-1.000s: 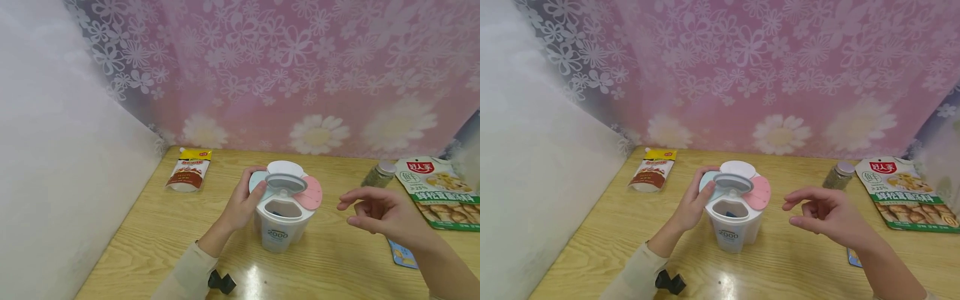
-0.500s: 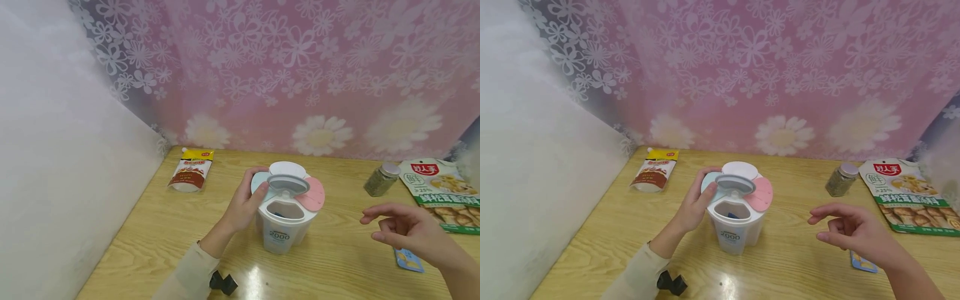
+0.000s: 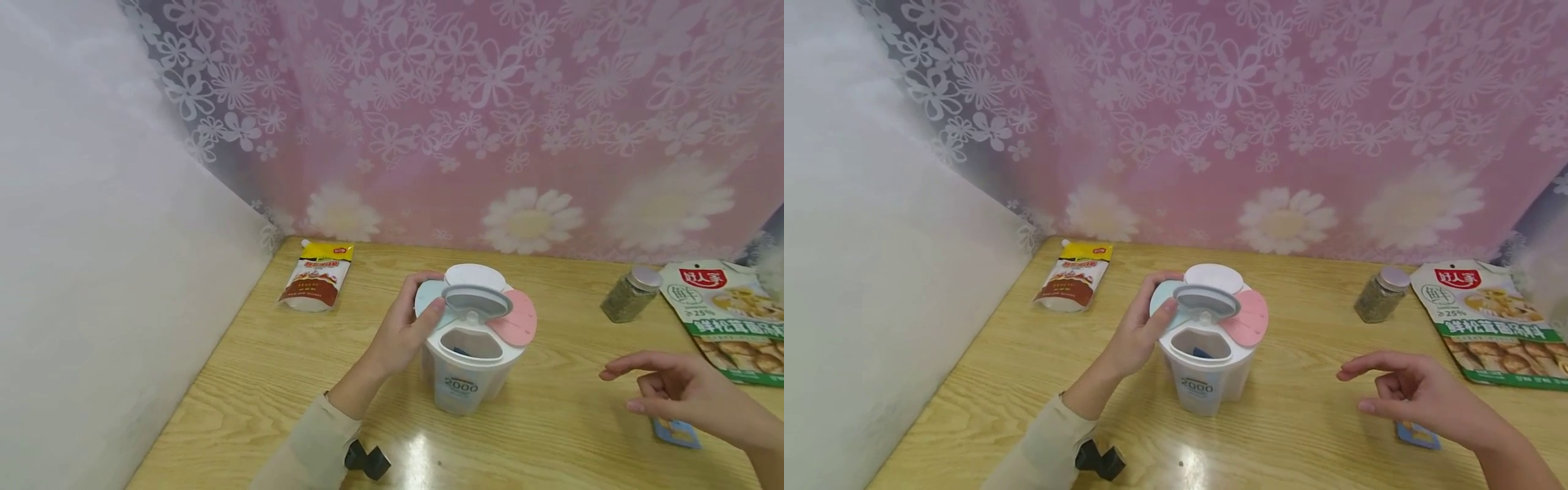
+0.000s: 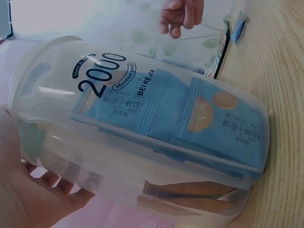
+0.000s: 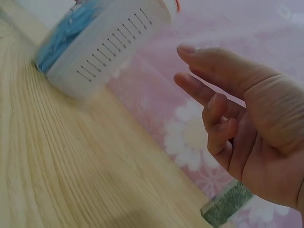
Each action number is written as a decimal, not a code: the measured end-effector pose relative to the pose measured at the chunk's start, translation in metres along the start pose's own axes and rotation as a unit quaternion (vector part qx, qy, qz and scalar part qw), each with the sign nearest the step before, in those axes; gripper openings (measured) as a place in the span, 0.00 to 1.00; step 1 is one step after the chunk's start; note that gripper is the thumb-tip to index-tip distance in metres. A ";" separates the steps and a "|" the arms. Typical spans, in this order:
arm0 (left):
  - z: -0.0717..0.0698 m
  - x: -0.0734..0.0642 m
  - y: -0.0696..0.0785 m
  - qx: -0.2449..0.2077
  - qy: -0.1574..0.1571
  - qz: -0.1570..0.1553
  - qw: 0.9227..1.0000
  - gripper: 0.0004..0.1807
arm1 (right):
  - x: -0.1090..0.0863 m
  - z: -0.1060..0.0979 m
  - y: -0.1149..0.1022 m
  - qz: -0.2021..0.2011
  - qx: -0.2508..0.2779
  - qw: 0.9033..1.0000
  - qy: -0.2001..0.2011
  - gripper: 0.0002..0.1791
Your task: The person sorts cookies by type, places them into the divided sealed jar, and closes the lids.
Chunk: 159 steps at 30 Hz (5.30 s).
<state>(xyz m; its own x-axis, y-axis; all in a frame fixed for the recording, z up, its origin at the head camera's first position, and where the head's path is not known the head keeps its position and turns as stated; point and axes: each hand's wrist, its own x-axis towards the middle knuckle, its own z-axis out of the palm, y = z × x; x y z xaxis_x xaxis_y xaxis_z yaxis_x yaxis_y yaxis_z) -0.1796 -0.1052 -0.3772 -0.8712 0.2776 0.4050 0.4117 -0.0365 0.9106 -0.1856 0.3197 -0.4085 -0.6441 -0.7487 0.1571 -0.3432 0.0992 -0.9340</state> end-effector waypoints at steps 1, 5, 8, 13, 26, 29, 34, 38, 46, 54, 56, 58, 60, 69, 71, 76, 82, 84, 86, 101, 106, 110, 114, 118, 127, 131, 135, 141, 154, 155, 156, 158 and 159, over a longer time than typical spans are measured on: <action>0.000 0.000 0.000 0.001 0.000 0.000 1.000 0.22 | -0.001 -0.002 0.002 0.001 0.003 1.000 -0.006 0.30; -0.001 0.002 0.001 0.006 -0.001 -0.001 1.000 0.21 | -0.006 -0.013 0.015 0.005 0.026 0.999 -0.035 0.30; -0.001 0.002 0.001 0.008 -0.001 -0.002 1.000 0.21 | -0.011 -0.019 0.023 0.033 0.033 0.998 -0.031 0.28; -0.001 0.002 0.001 0.004 -0.003 -0.002 1.000 0.21 | -0.022 -0.030 0.033 0.059 0.032 0.997 -0.035 0.28; 0.002 -0.001 0.003 0.007 0.003 -0.011 1.000 0.20 | -0.051 -0.050 0.061 0.052 0.094 0.991 -0.078 0.31; 0.002 -0.001 0.002 0.007 0.002 -0.008 1.000 0.20 | -0.058 -0.051 0.064 0.092 0.064 0.992 -0.050 0.30; 0.001 -0.001 0.001 0.010 0.002 -0.004 1.000 0.20 | -0.065 -0.051 0.071 0.132 0.020 0.991 -0.018 0.32; 0.002 -0.001 0.001 0.009 0.004 -0.004 1.000 0.20 | -0.069 -0.046 0.078 0.126 -0.088 0.988 0.025 0.34; 0.002 -0.003 0.000 0.005 0.003 -0.006 1.000 0.20 | -0.069 -0.035 0.078 0.199 -0.198 0.955 0.101 0.36; 0.002 -0.002 -0.002 0.003 0.002 -0.004 1.000 0.21 | -0.063 -0.026 0.075 0.217 -0.184 0.949 0.136 0.26; 0.002 -0.001 -0.002 0.002 0.002 -0.003 1.000 0.21 | -0.059 -0.023 0.072 0.196 -0.153 0.960 0.129 0.23; 0.002 -0.001 -0.001 0.002 0.003 -0.003 1.000 0.21 | -0.054 -0.021 0.067 0.184 -0.124 0.968 0.117 0.21; 0.001 -0.001 -0.001 0.003 0.004 -0.003 1.000 0.21 | -0.048 -0.019 0.061 0.169 -0.108 0.974 0.104 0.20; 0.003 -0.002 -0.001 0.010 0.006 -0.006 1.000 0.20 | -0.036 -0.014 0.039 0.142 -0.081 0.981 0.101 0.21; 0.003 -0.002 0.000 0.010 0.007 -0.008 1.000 0.20 | -0.034 -0.012 0.036 0.143 -0.087 0.980 0.107 0.20; 0.002 -0.002 0.000 0.008 0.008 -0.011 1.000 0.20 | -0.027 -0.006 0.027 0.138 -0.112 0.975 0.130 0.18; 0.002 -0.002 -0.001 0.015 0.013 -0.006 1.000 0.20 | -0.019 0.000 0.015 0.137 -0.142 0.966 0.169 0.16; 0.002 -0.001 -0.001 0.017 0.013 -0.002 1.000 0.20 | -0.017 0.002 0.011 0.135 -0.145 0.964 0.179 0.15; 0.002 -0.001 -0.002 0.018 0.013 0.000 1.000 0.20 | -0.015 0.004 0.007 0.132 -0.139 0.964 0.182 0.15; 0.003 -0.003 -0.001 0.011 0.012 0.003 1.000 0.20 | 0.005 0.025 -0.018 0.129 -0.107 0.972 0.167 0.13; 0.001 -0.003 0.000 0.017 0.017 0.000 1.000 0.20 | 0.013 0.028 -0.024 0.064 -0.059 0.986 0.144 0.15; 0.001 -0.003 0.001 0.012 0.014 0.001 1.000 0.20 | 0.018 0.030 -0.026 0.029 -0.018 0.991 0.129 0.18; 0.001 -0.003 0.000 0.003 0.010 0.003 1.000 0.20 | 0.025 0.036 -0.032 0.024 -0.017 0.990 0.141 0.17; 0.002 -0.003 -0.001 0.001 0.013 0.003 1.000 0.20 | 0.037 0.043 -0.038 0.004 0.022 0.991 0.134 0.18; 0.003 -0.002 0.001 0.004 0.015 0.002 1.000 0.20 | 0.061 0.058 -0.050 -0.080 0.105 0.988 0.081 0.23; 0.003 -0.001 0.000 0.003 0.016 0.006 1.000 0.20 | 0.070 0.062 -0.062 -0.093 0.087 0.989 0.071 0.23; 0.004 -0.001 0.000 0.000 0.015 0.009 1.000 0.20 | 0.078 0.063 -0.068 -0.140 0.113 0.983 0.041 0.26; 0.003 -0.002 0.000 0.004 0.017 -0.002 1.000 0.20 | 0.090 0.067 -0.085 -0.162 0.101 0.980 0.059 0.26; 0.002 -0.004 -0.001 0.001 0.017 0.004 1.000 0.20 | 0.129 0.095 -0.132 -0.089 0.064 0.981 0.162 0.13; 0.002 -0.003 -0.001 0.002 0.016 0.005 1.000 0.20 | 0.132 0.098 -0.134 -0.093 0.061 0.980 0.165 0.13; 0.002 -0.003 -0.001 0.003 0.014 0.005 1.000 0.20 | 0.134 0.101 -0.135 -0.093 0.054 0.980 0.169 0.12; 0.002 -0.003 -0.002 0.004 0.009 0.007 1.000 0.20 | 0.138 0.106 -0.136 -0.096 0.035 0.979 0.179 0.11; 0.002 -0.002 -0.002 0.005 0.007 0.007 1.000 0.20 | 0.140 0.109 -0.136 -0.096 0.022 0.978 0.185 0.11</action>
<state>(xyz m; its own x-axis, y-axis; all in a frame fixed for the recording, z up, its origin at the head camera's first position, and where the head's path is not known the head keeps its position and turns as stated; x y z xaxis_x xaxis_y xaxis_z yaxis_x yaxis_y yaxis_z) -0.1775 -0.1036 -0.3800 -0.8688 0.2641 0.4190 0.4264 -0.0315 0.9040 -0.1549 0.1301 -0.2944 -0.7772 -0.4607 0.4286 -0.4573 -0.0543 -0.8877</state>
